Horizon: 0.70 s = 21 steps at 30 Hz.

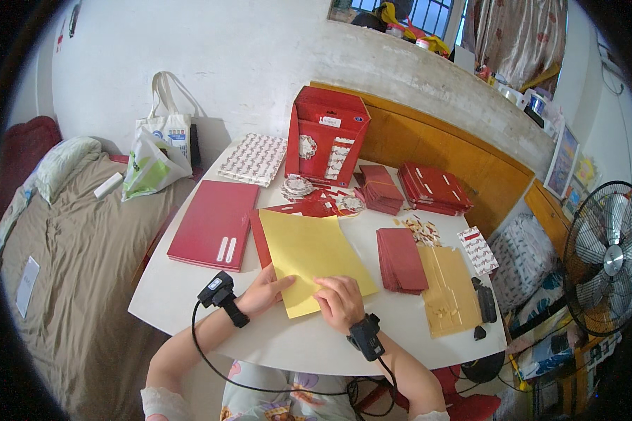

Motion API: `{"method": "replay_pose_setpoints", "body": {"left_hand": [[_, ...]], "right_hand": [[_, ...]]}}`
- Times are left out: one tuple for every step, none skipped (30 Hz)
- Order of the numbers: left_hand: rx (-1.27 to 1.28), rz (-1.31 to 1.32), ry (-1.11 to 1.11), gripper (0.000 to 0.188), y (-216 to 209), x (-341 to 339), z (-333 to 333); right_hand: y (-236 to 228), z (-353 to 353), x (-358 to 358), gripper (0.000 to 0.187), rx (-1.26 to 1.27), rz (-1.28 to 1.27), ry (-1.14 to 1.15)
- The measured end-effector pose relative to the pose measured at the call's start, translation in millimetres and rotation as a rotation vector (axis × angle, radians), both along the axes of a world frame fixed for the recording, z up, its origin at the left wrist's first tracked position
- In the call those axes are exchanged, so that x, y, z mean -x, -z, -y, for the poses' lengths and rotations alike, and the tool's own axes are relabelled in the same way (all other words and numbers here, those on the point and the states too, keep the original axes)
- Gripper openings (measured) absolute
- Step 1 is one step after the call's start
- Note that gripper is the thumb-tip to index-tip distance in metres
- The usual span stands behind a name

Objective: Assembling red paper folders/wallets and applying adhesive labels.

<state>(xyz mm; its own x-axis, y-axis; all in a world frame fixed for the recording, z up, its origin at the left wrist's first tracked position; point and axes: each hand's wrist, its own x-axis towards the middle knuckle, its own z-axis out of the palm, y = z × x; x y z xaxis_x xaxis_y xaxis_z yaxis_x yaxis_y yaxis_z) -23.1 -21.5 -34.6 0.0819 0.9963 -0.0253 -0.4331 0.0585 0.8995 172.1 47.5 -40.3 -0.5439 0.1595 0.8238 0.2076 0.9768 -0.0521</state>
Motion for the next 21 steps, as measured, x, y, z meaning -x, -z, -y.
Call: {"method": "replay_pose_setpoints", "body": {"left_hand": [[-0.003, 0.0, -0.031, 0.041, -1.5, -1.1, 0.0], [-0.007, 0.0, -0.062, 0.042, -2.7, -2.1, -0.4], [-0.007, -0.001, -0.064, 0.042, -3.2, -2.4, -0.6], [0.02, -0.001, -0.103, 0.041, -3.7, -2.8, -1.2], [0.047, 0.0, -0.141, 0.041, -3.9, -3.0, -1.8], [0.047, 0.0, -0.143, 0.041, -2.1, -1.6, -2.3], [0.046, -0.014, -0.159, 0.04, 1.2, 0.1, -3.5], [0.046, -0.028, -0.174, 0.04, 3.8, 1.2, -4.8], [0.045, -0.029, -0.176, 0.04, 5.2, 1.9, -5.7], [0.041, -0.015, -0.2, 0.039, 6.2, 2.5, -6.4], [0.037, -0.002, -0.224, 0.039, 7.4, 3.4, -7.1], [0.034, -0.002, -0.224, 0.039, 8.8, 4.5, -8.3], [0.026, 0.021, -0.213, 0.038, 10.5, 6.7, -9.0], [0.018, 0.043, -0.202, 0.038, 10.9, 8.3, -9.2], [0.015, 0.043, -0.2, 0.038, 9.7, 7.7, -9.7], [0.014, 0.047, -0.207, 0.039, 8.1, 6.9, -9.8], [0.014, 0.052, -0.213, 0.039, 6.1, 6.0, -9.7], [0.012, 0.051, -0.212, 0.039, 2.8, 4.1, -9.0], [0.013, 0.098, -0.238, 0.04, -2.0, 0.8, -8.1], [0.014, 0.145, -0.263, 0.041, -4.7, -1.3, -8.5], [0.012, 0.143, -0.265, 0.041, -4.2, -0.3, -8.1]], "right_hand": [[0.7, 0.1, -1.3, 0.024, -0.008, -0.006, -0.019], [0.8, -0.2, -2.8, 0.027, -0.017, -0.012, -0.038], [0.8, -0.7, -3.7, 0.027, -0.018, -0.013, -0.04], [0.5, -1.4, -5.2, 0.03, -0.021, -0.019, -0.058], [-0.2, -2.3, -7.0, 0.033, -0.024, -0.025, -0.076], [-2.5, -1.8, -8.2, 0.033, -0.024, -0.025, -0.078], [-6.1, -0.7, -10.1, 0.037, -0.008, -0.042, -0.034], [-9.9, 0.2, -11.9, 0.041, 0.008, -0.058, 0.009], [-13.0, -0.2, -13.1, 0.041, 0.007, -0.059, 0.007], [-16.0, -1.0, -14.2, 0.045, -0.003, -0.041, 0.013], [-18.3, -1.2, -15.4, 0.049, -0.013, -0.022, 0.018], [-21.4, -0.7, -18.0, 0.049, -0.015, -0.023, 0.019], [-24.4, 0.0, -20.3, 0.056, -0.009, 0.085, 0.047], [-26.2, 0.2, -21.0, 0.064, -0.002, 0.193, 0.075], [-24.5, -1.5, -21.5, 0.064, -0.005, 0.192, 0.078], [-19.9, -4.4, -21.5, 0.066, -0.052, 0.238, 0.111], [-16.3, -6.5, -21.6, 0.069, -0.098, 0.283, 0.144], [-13.5, -7.6, -21.1, 0.069, -0.1, 0.283, 0.145], [-11.3, -8.3, -20.8, 0.068, -0.124, 0.225, 0.134], [-10.2, -8.6, -20.7, 0.067, -0.148, 0.167, 0.124], [-10.4, -7.6, -19.3, 0.067, -0.149, 0.165, 0.122]]}}
